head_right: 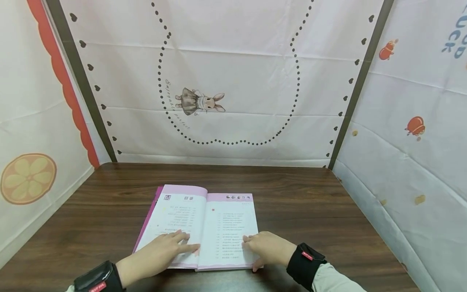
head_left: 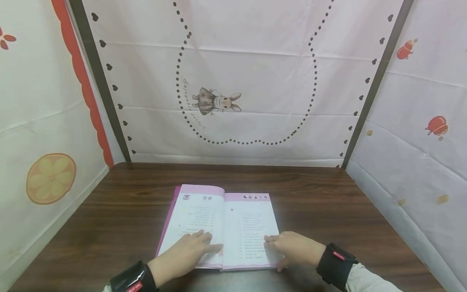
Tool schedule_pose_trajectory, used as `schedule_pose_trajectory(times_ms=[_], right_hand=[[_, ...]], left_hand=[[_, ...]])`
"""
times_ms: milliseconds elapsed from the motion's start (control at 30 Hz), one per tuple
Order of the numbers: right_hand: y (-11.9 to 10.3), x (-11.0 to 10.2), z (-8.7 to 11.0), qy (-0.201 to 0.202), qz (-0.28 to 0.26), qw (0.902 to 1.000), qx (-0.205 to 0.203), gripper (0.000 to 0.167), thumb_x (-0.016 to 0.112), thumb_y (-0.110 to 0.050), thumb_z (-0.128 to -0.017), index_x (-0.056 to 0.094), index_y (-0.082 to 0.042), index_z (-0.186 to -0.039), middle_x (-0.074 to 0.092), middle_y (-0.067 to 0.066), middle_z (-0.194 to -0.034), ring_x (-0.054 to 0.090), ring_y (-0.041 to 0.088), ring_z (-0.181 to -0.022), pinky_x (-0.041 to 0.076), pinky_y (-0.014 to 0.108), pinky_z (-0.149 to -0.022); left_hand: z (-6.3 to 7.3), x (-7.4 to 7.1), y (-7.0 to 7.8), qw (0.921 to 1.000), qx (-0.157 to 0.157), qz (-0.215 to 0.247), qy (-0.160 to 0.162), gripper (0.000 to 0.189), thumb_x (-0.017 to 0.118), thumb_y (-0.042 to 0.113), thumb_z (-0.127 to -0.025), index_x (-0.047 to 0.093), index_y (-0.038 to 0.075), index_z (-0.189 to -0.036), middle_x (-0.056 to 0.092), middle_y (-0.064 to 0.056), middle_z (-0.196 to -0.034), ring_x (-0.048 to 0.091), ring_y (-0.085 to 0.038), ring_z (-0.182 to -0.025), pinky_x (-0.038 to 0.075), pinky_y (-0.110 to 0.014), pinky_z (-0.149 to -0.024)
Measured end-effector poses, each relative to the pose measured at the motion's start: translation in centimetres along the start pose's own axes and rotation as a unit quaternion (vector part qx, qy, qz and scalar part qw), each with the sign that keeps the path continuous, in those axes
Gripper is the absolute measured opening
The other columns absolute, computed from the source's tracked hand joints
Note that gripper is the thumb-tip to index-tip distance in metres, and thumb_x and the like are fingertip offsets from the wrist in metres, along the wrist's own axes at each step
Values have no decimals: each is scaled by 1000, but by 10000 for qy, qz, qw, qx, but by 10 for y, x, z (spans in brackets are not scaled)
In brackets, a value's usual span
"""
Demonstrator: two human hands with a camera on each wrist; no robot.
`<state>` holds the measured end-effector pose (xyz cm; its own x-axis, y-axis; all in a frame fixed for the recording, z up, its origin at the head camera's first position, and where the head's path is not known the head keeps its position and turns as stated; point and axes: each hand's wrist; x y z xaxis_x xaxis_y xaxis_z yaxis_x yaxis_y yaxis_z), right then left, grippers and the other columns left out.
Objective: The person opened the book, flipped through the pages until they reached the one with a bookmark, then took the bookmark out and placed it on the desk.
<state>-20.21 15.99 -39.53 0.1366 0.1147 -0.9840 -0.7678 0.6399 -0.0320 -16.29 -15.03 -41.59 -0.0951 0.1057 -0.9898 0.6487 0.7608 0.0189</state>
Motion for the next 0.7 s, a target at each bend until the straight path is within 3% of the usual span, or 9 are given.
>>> schedule_pose_trajectory(times_ms=[67, 133, 200, 300, 467, 700], right_hand=[[1, 1, -1, -10, -26, 10000, -5, 61, 82, -31, -67, 64, -11, -122, 61, 5, -129, 65, 16, -105, 54, 28, -86], [2, 1, -2, -33, -59, 10000, -19, 61, 82, -31, -67, 64, -11, -121, 62, 5, -128, 65, 16, -104, 54, 27, -85], [3, 1, -3, -49, -70, 10000, -46, 61, 82, -30, -67, 64, -11, -121, 62, 6, -127, 66, 16, -103, 55, 27, -85], [4, 1, -3, -72, -64, 9999, -80, 61, 83, -30, -67, 64, -10, -121, 63, 6, -126, 67, 16, -101, 55, 26, -84], [5, 0, -3, -99, -147, 9998, -39, 61, 83, -29, -67, 64, -11, -122, 63, 5, -126, 67, 15, -100, 55, 27, -83], [6, 0, -4, -202, -289, 9994, 20, 62, 83, -30, -68, 63, -12, -124, 63, 4, -127, 67, 14, -99, 55, 28, -83]], left_hand=[[-2, 0, 0, 9999, 54, -122, 17, 50, 66, 4, -80, 64, 30, -122, 61, -2, -102, 60, -16, -85, 51, -29, -63], [-3, 0, 1, 10000, 54, -64, 38, 50, 66, 1, -78, 65, 28, -120, 61, -3, -104, 61, -17, -84, 52, -28, -63], [-3, -2, 3, 9999, -40, 145, -50, 51, 64, -3, -78, 65, 26, -120, 62, -8, -115, 66, -28, -93, 57, -35, -69], [-2, -5, 6, 9977, -262, 559, -279, 52, 60, -6, -79, 64, 23, -122, 56, -16, -132, 59, -46, -107, 55, -49, -78], [-3, -7, 9, 9919, -593, 891, -678, 50, 59, -2, -81, 61, 22, -125, 52, -21, -136, 53, -52, -113, 51, -60, -80], [-1, -7, 10, 9892, -705, 968, -845, 49, 61, 2, -82, 59, 19, -127, 50, -21, -138, 51, -51, -116, 48, -62, -85]])
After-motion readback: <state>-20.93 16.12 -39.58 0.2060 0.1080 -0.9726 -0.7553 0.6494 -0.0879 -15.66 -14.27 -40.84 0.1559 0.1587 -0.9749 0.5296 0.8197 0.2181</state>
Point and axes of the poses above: each hand's wrist, its own z-axis away from the middle knuckle, its own x-axis out of the palm, y = z × x
